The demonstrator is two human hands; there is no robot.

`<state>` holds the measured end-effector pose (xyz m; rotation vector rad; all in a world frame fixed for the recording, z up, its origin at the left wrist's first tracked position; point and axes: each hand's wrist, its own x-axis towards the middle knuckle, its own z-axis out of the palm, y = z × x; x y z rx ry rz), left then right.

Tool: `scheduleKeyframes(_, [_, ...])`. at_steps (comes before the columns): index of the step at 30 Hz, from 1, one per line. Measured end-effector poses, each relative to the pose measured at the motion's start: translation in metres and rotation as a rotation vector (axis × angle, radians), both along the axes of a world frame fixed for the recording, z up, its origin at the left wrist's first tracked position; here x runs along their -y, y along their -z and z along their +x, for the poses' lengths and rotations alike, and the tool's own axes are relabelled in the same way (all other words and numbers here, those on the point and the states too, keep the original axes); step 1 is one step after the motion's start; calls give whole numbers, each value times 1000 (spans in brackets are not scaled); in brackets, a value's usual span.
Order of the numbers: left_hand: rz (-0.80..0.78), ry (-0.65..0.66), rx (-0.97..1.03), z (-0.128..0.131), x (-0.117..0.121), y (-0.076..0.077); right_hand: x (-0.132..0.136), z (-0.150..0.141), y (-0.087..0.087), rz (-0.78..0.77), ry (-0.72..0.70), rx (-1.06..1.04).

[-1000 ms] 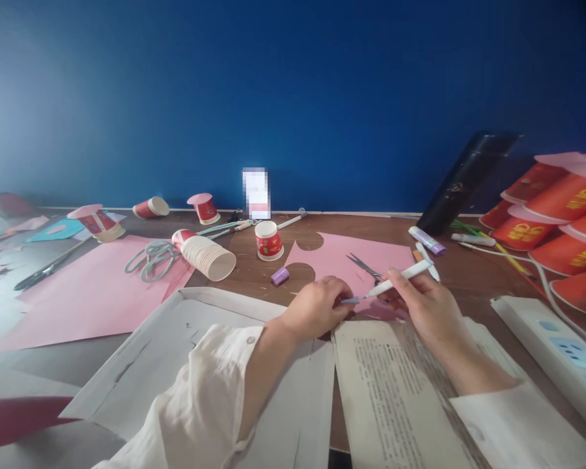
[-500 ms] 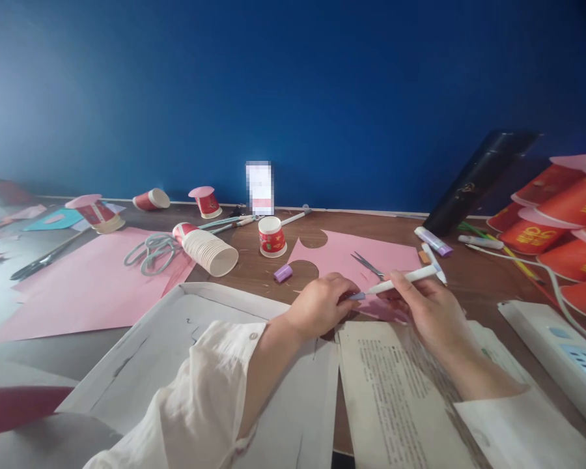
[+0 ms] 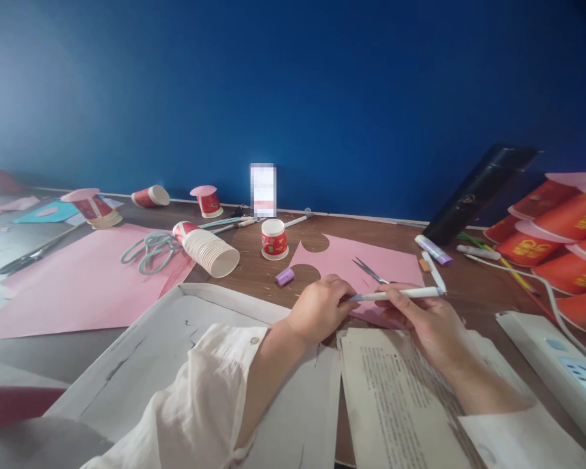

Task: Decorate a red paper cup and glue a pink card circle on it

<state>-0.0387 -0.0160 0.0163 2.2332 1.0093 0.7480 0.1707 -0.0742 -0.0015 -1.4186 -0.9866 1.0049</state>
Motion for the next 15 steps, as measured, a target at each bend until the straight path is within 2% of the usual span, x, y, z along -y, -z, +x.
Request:
scheduleKeyframes(9, [35, -12, -47, -2, 0, 2, 0, 0, 0, -54, -65, -60])
scheduleKeyframes(13, [38, -14, -52, -1, 2, -1, 0, -4, -4, -22, -42, -99])
scheduleKeyframes(15, [40, -11, -75, -1, 3, -3, -1, -6, -5, 44, -10, -44])
